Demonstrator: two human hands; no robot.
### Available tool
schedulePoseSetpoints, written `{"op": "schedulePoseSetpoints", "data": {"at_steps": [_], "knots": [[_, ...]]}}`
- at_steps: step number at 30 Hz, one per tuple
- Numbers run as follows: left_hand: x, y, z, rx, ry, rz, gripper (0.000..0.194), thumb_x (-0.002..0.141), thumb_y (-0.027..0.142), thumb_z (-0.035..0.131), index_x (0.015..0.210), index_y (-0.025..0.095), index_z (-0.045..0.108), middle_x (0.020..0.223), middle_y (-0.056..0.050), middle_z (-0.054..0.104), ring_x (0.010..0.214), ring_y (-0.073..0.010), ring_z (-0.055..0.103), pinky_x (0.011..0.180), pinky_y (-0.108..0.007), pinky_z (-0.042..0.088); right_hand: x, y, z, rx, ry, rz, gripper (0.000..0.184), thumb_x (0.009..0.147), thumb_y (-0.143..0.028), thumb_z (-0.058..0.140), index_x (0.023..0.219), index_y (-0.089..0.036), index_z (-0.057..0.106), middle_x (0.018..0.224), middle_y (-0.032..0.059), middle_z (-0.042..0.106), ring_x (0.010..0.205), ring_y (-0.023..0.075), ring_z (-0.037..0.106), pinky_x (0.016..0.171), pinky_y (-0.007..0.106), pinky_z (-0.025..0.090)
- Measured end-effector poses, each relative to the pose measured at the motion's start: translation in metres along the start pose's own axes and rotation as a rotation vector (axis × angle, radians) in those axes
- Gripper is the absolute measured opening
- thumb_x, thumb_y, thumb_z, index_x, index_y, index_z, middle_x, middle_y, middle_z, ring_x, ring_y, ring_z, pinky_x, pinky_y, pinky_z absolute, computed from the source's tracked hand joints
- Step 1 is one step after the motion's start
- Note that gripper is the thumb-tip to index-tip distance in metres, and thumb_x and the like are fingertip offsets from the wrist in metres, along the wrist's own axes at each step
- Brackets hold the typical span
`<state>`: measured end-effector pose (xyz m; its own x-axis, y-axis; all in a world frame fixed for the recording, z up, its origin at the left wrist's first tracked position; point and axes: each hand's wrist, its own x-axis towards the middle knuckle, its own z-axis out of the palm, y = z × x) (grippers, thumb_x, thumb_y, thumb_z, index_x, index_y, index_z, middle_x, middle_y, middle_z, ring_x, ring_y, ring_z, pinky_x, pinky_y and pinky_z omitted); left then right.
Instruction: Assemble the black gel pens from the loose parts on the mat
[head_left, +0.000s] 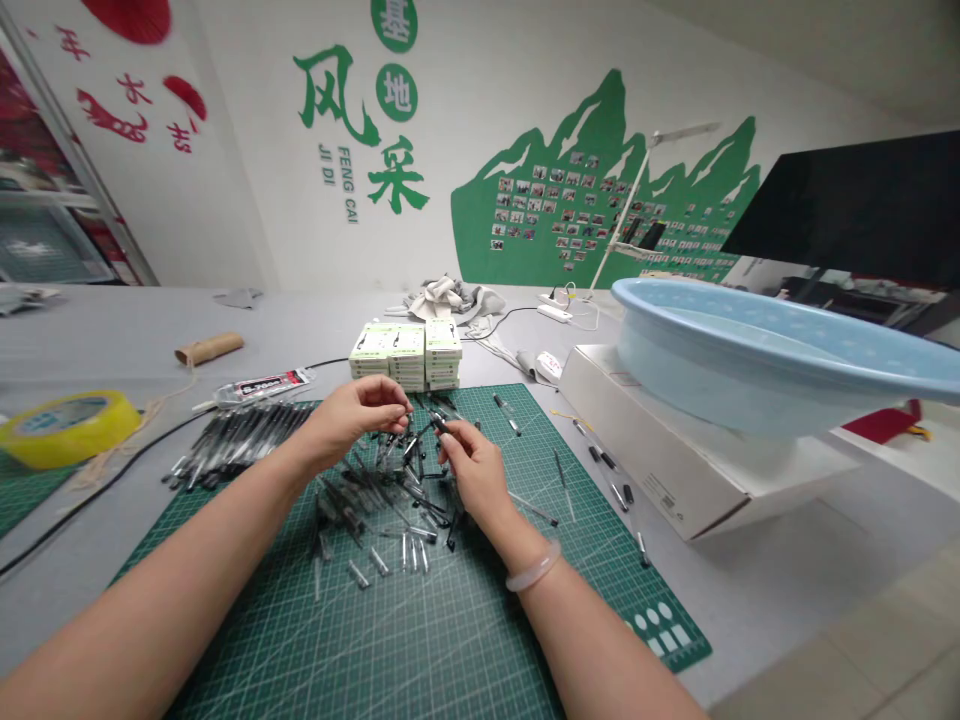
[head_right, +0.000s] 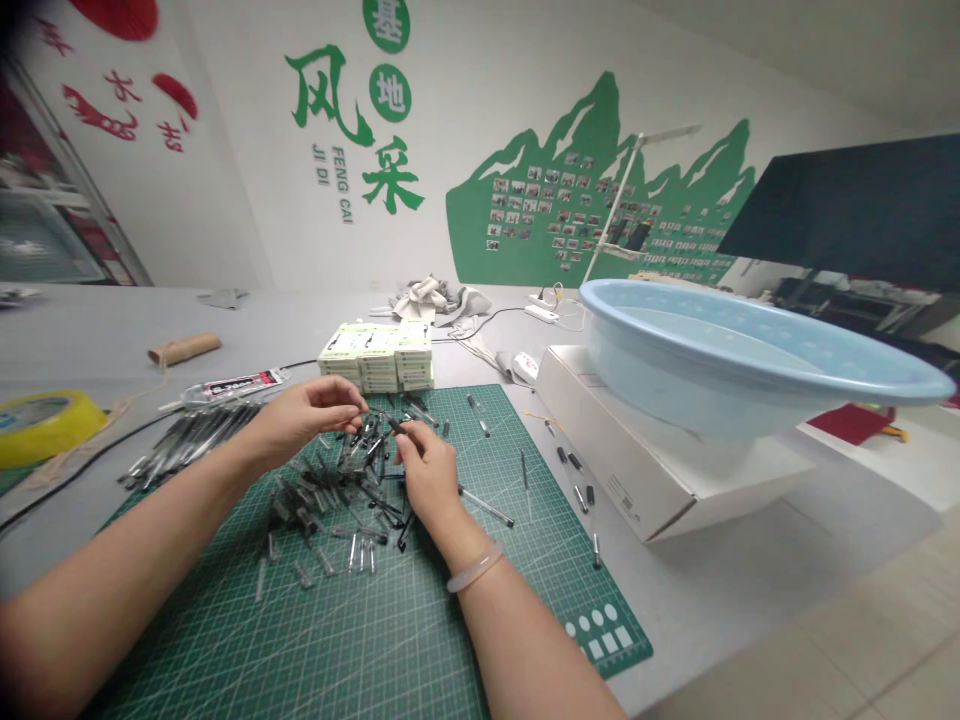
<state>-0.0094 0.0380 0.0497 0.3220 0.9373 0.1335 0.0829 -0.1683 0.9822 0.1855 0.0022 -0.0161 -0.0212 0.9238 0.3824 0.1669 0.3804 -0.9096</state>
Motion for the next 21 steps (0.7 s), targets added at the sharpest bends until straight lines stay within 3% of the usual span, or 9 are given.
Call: {"op": "schedulePoseSetpoints", "data": {"at_steps": [4,11,18,21], "knots": [[-0.015,-0.007,-0.007,-0.028,0.040,0.024,0.025,0.071,0.030,0.073,0.089,0.018,0.062,0.093,-0.005,0.071,0.079,-0.0153,0.065,0.078,-0.031,0.053,-0.005,-0.001,0.006,-0.154,-0.067,-0.092,0.017,0.087,-0.027,0.051,0.093,-0.021,0.066,0.065,-0.0016,0.060,0.063,0.0152,0.055,0.065,0.026,0.039],[-0.017,-0.009,-0.004,0.058,0.029,0.058,0.022,0.073,0.031,0.071,0.089,0.018,0.063,0.093,-0.005,0.071,0.085,-0.0183,0.066,0.081,-0.034,0.054,-0.007,0.002,0.007,-0.240,-0.089,-0.129,0.019,0.089,-0.026,0.050,0.098,-0.021,0.065,0.071,-0.0002,0.064,0.070,0.0167,0.060,0.069,0.027,0.042],[-0.022,0.002,0.006,0.426,0.027,0.136,0.015,0.073,0.029,0.067,0.084,0.019,0.065,0.084,-0.002,0.071,0.080,-0.0174,0.067,0.079,-0.031,0.053,-0.007,-0.002,0.007,-0.299,-0.078,-0.212,0.017,0.086,-0.021,0.053,0.098,-0.021,0.066,0.092,0.0040,0.067,0.085,0.0177,0.060,0.079,0.029,0.043],[-0.027,0.004,0.005,0.482,0.014,0.148,0.014,0.075,0.030,0.065,0.085,0.020,0.066,0.086,-0.002,0.071,0.081,-0.0180,0.067,0.079,-0.031,0.053,-0.007,-0.004,0.009,-0.253,-0.024,-0.166,0.014,0.077,-0.021,0.064,0.091,-0.020,0.064,0.087,0.0020,0.065,0.074,0.0159,0.057,0.069,0.027,0.043]]}}
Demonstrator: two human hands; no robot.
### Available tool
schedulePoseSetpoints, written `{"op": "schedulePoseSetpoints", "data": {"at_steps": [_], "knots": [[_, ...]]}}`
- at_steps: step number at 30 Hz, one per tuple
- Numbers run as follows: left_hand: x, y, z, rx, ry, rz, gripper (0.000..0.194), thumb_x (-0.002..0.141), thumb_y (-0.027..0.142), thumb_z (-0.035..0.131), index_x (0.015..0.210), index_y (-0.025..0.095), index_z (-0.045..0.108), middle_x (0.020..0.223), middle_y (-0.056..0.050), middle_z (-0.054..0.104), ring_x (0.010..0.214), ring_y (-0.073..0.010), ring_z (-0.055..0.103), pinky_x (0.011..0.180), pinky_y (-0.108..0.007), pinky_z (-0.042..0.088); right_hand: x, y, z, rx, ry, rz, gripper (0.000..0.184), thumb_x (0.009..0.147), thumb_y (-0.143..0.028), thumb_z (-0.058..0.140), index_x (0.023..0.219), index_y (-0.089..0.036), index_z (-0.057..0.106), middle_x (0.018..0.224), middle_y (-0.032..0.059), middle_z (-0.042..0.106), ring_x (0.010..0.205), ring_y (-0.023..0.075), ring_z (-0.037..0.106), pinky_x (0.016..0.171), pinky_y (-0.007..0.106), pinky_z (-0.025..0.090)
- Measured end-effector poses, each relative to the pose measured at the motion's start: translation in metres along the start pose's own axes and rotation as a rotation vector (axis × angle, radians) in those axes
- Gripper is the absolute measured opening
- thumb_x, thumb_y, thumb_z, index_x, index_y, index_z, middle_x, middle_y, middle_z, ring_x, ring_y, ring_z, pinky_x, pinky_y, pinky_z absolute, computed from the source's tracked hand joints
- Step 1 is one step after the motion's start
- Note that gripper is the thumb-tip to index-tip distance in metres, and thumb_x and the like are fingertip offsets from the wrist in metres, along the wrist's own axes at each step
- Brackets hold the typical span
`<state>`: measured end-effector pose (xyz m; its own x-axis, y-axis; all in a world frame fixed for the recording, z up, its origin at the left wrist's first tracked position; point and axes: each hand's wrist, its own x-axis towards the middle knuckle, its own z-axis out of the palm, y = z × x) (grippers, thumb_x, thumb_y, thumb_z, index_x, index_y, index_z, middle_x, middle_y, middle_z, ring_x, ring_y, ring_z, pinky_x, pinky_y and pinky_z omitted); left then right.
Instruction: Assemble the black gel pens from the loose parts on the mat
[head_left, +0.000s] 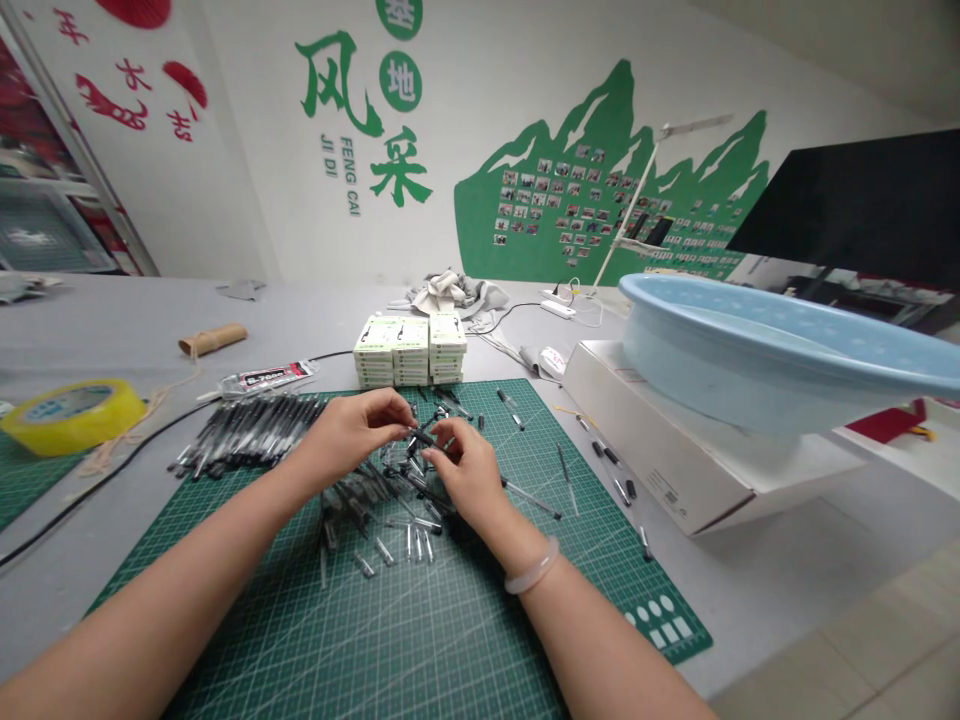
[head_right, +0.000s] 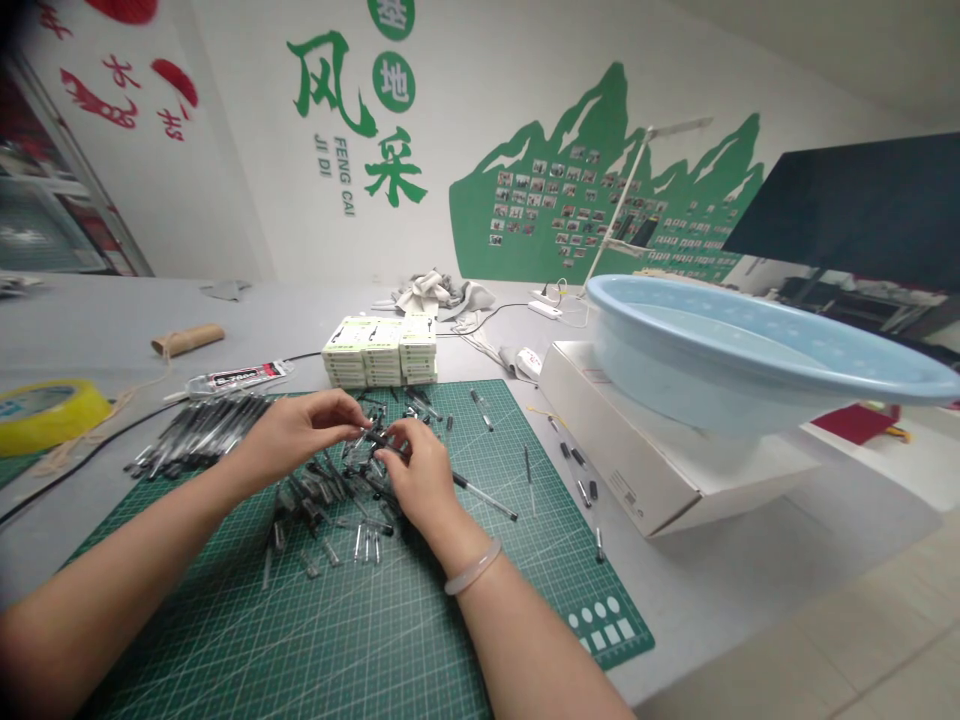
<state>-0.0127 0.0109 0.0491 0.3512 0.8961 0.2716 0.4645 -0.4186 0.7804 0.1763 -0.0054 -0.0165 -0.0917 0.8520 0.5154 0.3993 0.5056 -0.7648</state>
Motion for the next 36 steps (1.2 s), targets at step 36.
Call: {"op": "schedulePoseSetpoints", "data": {"at_steps": [36], "knots": [[-0.020,-0.007,-0.012,-0.313,-0.062,-0.098,0.031,0.070,0.034,0.075,0.094,0.019,0.060,0.089,-0.008,0.075,0.089,-0.0253,0.070,0.082,-0.039,0.055,-0.003,-0.010,0.002,0.783,-0.434,0.496,0.029,0.066,-0.039,0.076,0.073,-0.016,0.060,0.053,-0.0063,0.050,0.042,0.0051,0.037,0.041,0.019,0.020]]}}
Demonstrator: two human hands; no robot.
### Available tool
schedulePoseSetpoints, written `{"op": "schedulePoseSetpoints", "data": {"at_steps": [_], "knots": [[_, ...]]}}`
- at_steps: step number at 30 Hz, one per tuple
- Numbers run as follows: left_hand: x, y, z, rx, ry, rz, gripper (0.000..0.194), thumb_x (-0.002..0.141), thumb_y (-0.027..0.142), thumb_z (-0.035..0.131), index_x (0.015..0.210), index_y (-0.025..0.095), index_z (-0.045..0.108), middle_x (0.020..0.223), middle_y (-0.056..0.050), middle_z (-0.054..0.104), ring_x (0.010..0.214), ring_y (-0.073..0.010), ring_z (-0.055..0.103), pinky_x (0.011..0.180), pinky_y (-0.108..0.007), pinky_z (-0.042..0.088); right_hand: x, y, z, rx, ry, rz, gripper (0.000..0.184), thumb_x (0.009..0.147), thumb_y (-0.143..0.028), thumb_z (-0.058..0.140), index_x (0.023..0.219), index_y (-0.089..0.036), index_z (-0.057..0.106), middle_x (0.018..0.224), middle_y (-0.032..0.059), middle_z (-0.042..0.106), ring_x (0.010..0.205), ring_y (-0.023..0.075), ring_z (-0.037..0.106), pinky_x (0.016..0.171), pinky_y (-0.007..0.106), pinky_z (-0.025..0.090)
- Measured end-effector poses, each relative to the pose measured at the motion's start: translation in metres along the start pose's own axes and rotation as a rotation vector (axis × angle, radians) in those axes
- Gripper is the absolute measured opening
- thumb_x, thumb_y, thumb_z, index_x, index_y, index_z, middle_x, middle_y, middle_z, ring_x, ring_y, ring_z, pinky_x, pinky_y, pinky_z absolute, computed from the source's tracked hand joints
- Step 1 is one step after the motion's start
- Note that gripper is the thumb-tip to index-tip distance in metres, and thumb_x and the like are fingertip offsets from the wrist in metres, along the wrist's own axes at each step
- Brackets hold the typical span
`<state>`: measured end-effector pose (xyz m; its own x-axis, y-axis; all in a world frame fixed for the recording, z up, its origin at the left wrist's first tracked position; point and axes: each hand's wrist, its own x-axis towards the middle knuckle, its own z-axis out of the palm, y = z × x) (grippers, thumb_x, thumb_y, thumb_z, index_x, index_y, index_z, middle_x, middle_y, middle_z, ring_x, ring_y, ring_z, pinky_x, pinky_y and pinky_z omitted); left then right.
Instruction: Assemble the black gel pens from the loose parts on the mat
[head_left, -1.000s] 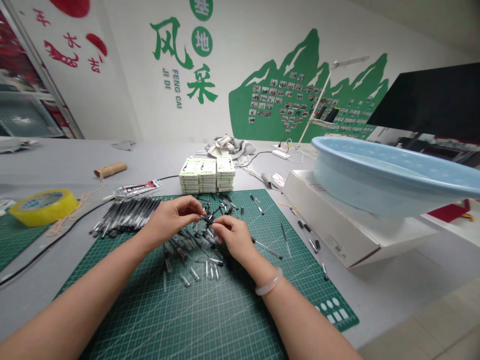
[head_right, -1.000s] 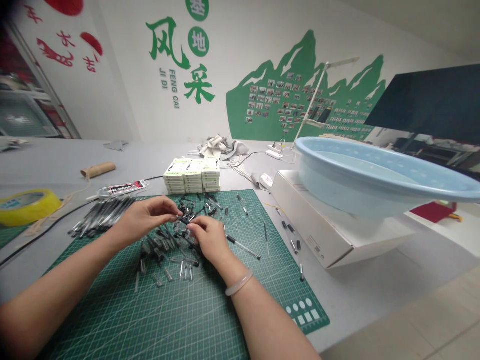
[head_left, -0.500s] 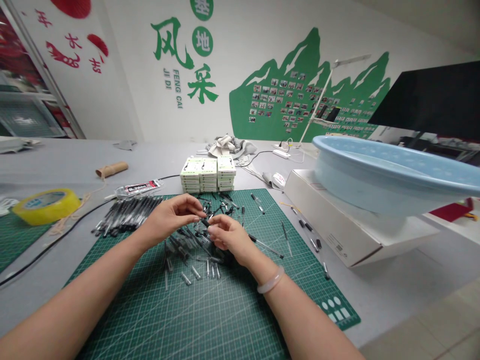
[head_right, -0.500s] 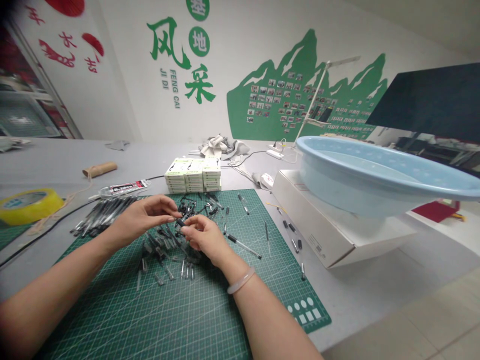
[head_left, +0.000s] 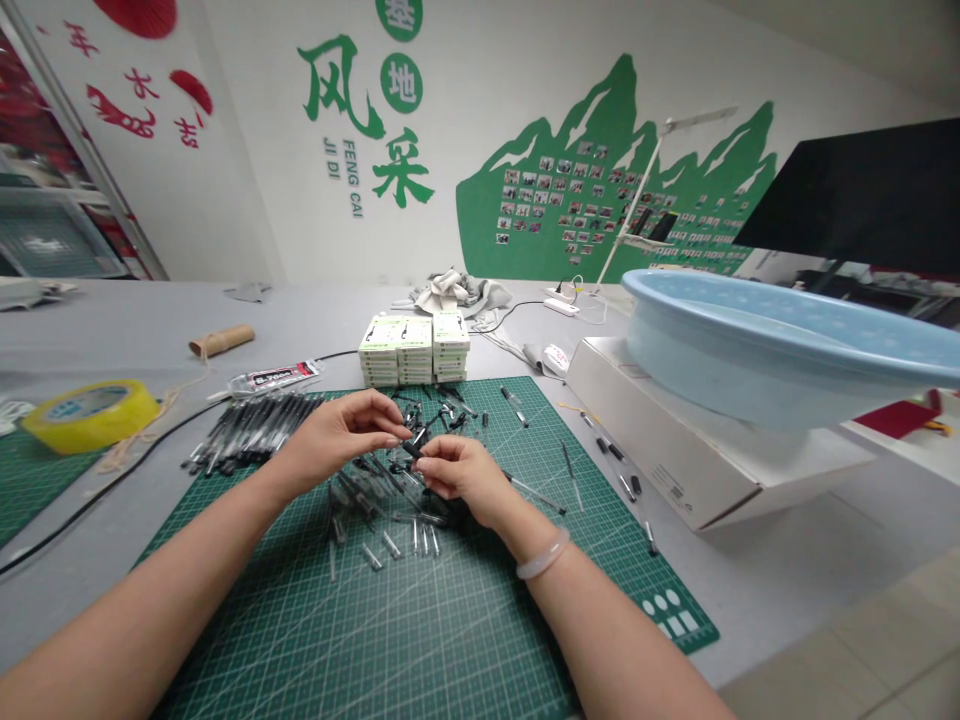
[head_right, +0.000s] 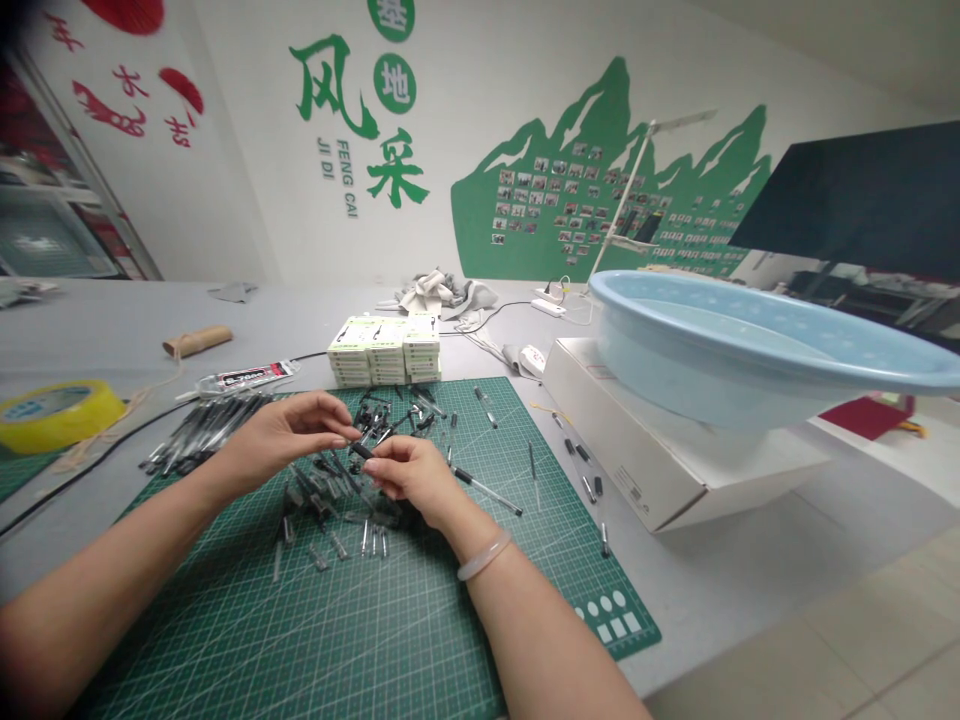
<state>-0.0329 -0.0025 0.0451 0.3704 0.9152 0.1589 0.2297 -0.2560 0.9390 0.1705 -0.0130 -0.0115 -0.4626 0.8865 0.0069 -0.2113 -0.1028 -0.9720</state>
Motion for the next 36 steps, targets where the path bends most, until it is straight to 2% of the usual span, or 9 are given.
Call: {"op": "schedulePoseSetpoints", "data": {"at_steps": [6,11,17,19,22,25,28,31,36], "knots": [[-0.001,0.002,0.001,-0.024,0.005,-0.001,0.031,0.071,0.032,0.074,0.096,0.019,0.061,0.091,-0.008,0.074,0.091,-0.0243,0.069,0.083,-0.037,0.054,-0.002,-0.002,-0.001,0.025,-0.058,0.041,0.027,0.073,-0.040,0.071,0.077,-0.014,0.064,0.057,-0.0041,0.053,0.044,0.0036,0.039,0.042,0.017,0.021],[0.002,-0.004,0.025,-0.166,0.061,0.012,0.046,0.076,0.034,0.069,0.119,0.023,0.056,0.117,-0.008,0.067,0.104,-0.0229,0.064,0.087,-0.036,0.052,-0.002,-0.005,0.000,0.104,0.002,-0.033,0.031,0.077,-0.046,0.066,0.084,-0.016,0.062,0.058,-0.0038,0.055,0.044,0.0043,0.041,0.040,0.016,0.020],[0.004,-0.011,0.050,-0.165,0.062,-0.015,0.029,0.078,0.041,0.064,0.097,0.020,0.069,0.097,-0.005,0.072,0.091,-0.0222,0.065,0.085,-0.035,0.051,-0.001,-0.002,0.002,0.127,-0.002,-0.025,0.038,0.078,-0.053,0.063,0.085,-0.016,0.062,0.060,-0.0018,0.056,0.045,0.0056,0.045,0.040,0.017,0.025],[0.008,-0.011,0.037,-0.210,0.145,-0.006,0.031,0.079,0.044,0.063,0.094,0.018,0.066,0.093,-0.005,0.072,0.084,-0.0203,0.065,0.075,-0.032,0.052,0.000,-0.001,0.004,0.121,0.009,-0.027,0.040,0.079,-0.055,0.061,0.083,-0.015,0.061,0.067,0.0019,0.061,0.053,0.0076,0.052,0.047,0.018,0.035],[0.016,-0.014,-0.013,-0.150,0.320,-0.031,0.035,0.081,0.050,0.058,0.094,0.018,0.060,0.078,-0.003,0.069,0.069,-0.0171,0.063,0.056,-0.025,0.046,0.004,0.001,0.002,0.027,0.132,-0.062,0.038,0.078,-0.053,0.062,0.085,-0.015,0.061,0.074,0.0041,0.065,0.061,0.0099,0.056,0.056,0.021,0.042],[0.015,-0.028,-0.078,0.272,0.546,-0.176,0.036,0.078,0.051,0.059,0.090,0.017,0.061,0.070,0.000,0.066,0.061,-0.0154,0.056,0.048,-0.022,0.035,0.008,0.002,-0.005,-0.115,0.270,-0.120,0.029,0.076,-0.043,0.065,0.082,-0.015,0.061,0.068,0.0020,0.063,0.058,0.0108,0.054,0.055,0.023,0.042],[0.004,-0.051,-0.129,0.881,0.630,-0.373,0.034,0.074,0.050,0.062,0.080,0.017,0.065,0.063,0.000,0.062,0.061,-0.0177,0.050,0.053,-0.023,0.027,0.009,0.000,-0.011,-0.173,0.349,-0.183,0.020,0.076,-0.035,0.061,0.081,-0.016,0.061,0.065,0.0002,0.061,0.056,0.0119,0.053,0.053,0.024,0.041],[-0.005,-0.072,-0.150,1.095,0.566,-0.432,0.033,0.074,0.047,0.061,0.086,0.017,0.067,0.066,-0.003,0.063,0.064,-0.0210,0.051,0.056,-0.023,0.028,0.007,-0.003,-0.014,-0.188,0.393,-0.235,0.015,0.076,-0.031,0.058,0.081,-0.017,0.060,0.065,-0.0004,0.060,0.056,0.0125,0.053,0.053,0.024,0.041],[-0.005,-0.080,-0.148,1.163,0.454,-0.509,0.041,0.076,0.052,0.056,0.095,0.018,0.069,0.077,-0.006,0.067,0.068,-0.0225,0.053,0.058,-0.024,0.031,0.006,-0.007,-0.022,-0.243,0.490,-0.303,0.014,0.078,-0.028,0.053,0.083,-0.017,0.060,0.066,0.0000,0.060,0.058,0.0134,0.053,0.055,0.025,0.041]]}}
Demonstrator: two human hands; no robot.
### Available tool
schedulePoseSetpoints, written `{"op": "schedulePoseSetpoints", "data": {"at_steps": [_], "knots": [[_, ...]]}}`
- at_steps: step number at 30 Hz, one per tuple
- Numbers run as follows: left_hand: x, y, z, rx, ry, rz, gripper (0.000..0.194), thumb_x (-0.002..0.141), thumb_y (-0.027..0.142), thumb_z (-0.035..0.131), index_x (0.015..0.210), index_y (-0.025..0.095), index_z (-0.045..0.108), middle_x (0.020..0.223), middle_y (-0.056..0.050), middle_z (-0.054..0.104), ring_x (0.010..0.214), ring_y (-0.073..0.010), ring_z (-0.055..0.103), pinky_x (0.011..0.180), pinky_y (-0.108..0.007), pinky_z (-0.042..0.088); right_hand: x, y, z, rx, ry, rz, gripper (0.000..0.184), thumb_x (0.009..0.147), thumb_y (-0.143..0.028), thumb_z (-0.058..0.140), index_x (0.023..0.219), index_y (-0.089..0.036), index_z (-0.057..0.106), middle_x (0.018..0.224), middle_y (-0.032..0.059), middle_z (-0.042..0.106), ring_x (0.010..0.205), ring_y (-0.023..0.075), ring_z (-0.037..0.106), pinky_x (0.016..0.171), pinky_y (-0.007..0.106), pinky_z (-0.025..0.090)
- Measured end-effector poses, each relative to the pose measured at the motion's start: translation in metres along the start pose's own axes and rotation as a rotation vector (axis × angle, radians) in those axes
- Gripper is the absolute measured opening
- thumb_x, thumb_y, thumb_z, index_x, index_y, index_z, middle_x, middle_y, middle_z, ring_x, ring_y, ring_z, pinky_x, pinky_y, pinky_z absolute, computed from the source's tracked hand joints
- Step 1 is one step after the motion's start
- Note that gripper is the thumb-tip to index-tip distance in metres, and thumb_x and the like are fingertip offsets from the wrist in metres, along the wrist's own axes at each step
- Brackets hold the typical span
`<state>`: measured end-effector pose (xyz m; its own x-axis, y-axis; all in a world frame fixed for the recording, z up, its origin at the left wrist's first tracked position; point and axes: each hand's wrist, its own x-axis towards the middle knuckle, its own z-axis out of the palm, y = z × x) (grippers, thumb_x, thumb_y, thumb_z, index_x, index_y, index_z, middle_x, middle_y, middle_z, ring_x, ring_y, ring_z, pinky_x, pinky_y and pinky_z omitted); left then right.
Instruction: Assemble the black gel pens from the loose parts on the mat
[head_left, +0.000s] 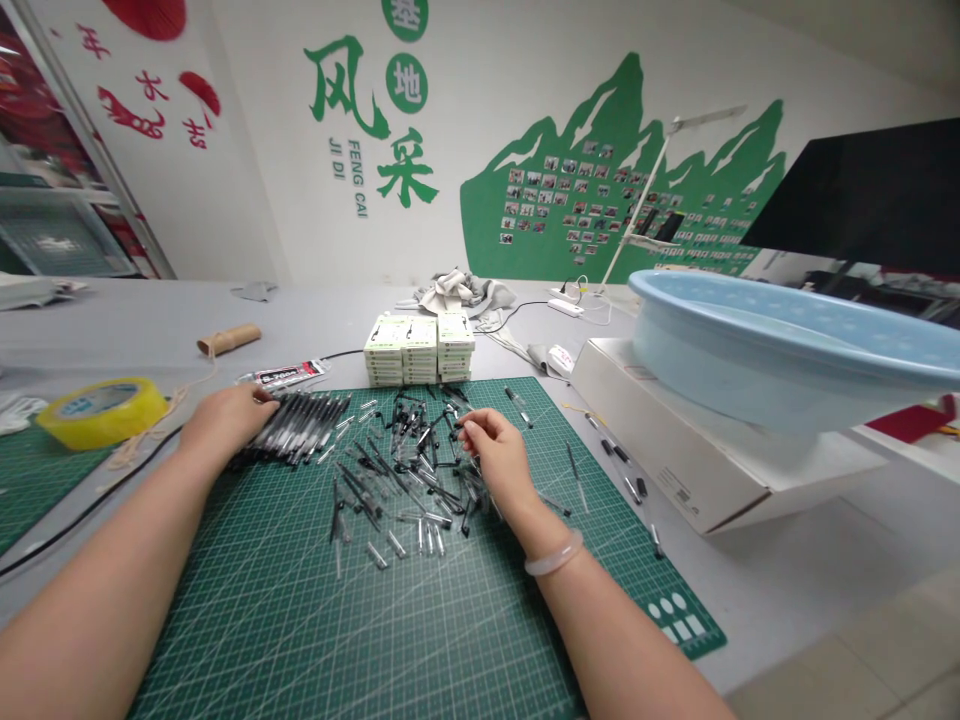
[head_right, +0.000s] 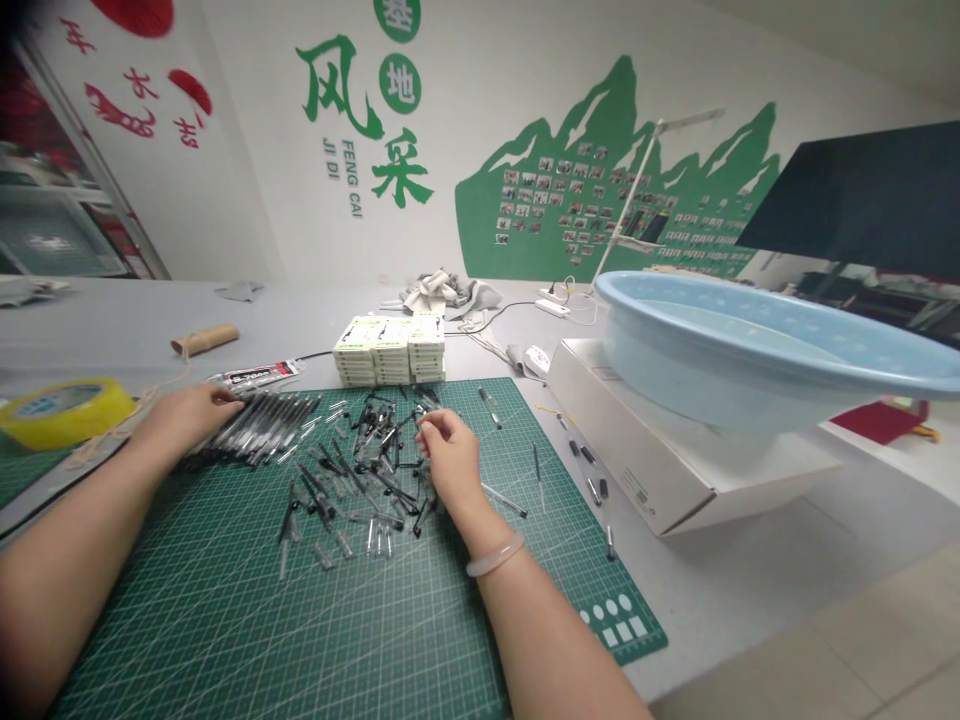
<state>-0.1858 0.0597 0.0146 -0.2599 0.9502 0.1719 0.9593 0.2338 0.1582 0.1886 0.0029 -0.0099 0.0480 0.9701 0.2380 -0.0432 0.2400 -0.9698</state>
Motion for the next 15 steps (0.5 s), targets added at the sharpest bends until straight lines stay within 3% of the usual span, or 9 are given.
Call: {"op": "schedulePoseSetpoints", "data": {"at_steps": [3,6,9,12,13,15], "knots": [[0.000,0.002,-0.005,0.047,-0.073,0.026,0.046,0.078,0.052,0.050,0.101,0.016,0.068,0.089,-0.010,0.069,0.075,-0.0243,0.055,0.061,-0.025,0.032,0.007,0.001,-0.011,-0.105,0.090,-0.037,0.015,0.080,-0.027,0.050,0.085,-0.017,0.060,0.069,0.0004,0.062,0.061,0.0143,0.054,0.058,0.026,0.043],[-0.001,0.005,-0.013,0.107,-0.108,0.036,0.050,0.082,0.052,0.043,0.108,0.015,0.066,0.095,-0.011,0.069,0.079,-0.0254,0.056,0.065,-0.026,0.035,0.014,-0.001,-0.026,-0.370,0.131,-0.065,0.015,0.079,-0.023,0.050,0.086,-0.018,0.062,0.074,0.0010,0.064,0.066,0.0149,0.056,0.064,0.026,0.043],[-0.008,0.023,-0.023,0.136,-0.062,0.056,0.054,0.083,0.053,0.040,0.112,0.014,0.064,0.097,-0.010,0.068,0.083,-0.0259,0.057,0.068,-0.028,0.037,0.016,-0.006,-0.038,-0.812,0.001,-0.077,0.010,0.077,-0.021,0.056,0.079,-0.019,0.065,0.082,0.0031,0.067,0.077,0.0164,0.059,0.072,0.027,0.041],[-0.024,0.058,-0.035,0.044,-0.068,0.219,0.048,0.086,0.049,0.039,0.109,0.014,0.064,0.100,-0.009,0.068,0.088,-0.0257,0.058,0.072,-0.029,0.039,0.012,-0.011,-0.043,-1.097,-0.138,0.030,0.015,0.076,-0.032,0.063,0.084,-0.019,0.066,0.089,0.0067,0.068,0.083,0.0198,0.061,0.068,0.028,0.039],[-0.032,0.071,-0.039,-0.020,-0.126,0.324,0.046,0.085,0.048,0.043,0.108,0.014,0.064,0.099,-0.008,0.068,0.089,-0.0245,0.058,0.073,-0.028,0.040,0.010,-0.012,-0.043,-1.160,-0.163,0.070,0.021,0.075,-0.036,0.065,0.087,-0.019,0.065,0.092,0.0079,0.068,0.084,0.0212,0.061,0.067,0.028,0.039],[-0.050,0.096,-0.045,-0.144,-0.379,0.484,0.042,0.079,0.046,0.054,0.105,0.016,0.065,0.092,-0.005,0.070,0.083,-0.0207,0.060,0.071,-0.026,0.042,0.007,-0.016,-0.044,-1.251,-0.188,0.127,0.026,0.074,-0.039,0.066,0.092,-0.019,0.064,0.095,0.0095,0.069,0.087,0.0232,0.063,0.066,0.028,0.040]]}}
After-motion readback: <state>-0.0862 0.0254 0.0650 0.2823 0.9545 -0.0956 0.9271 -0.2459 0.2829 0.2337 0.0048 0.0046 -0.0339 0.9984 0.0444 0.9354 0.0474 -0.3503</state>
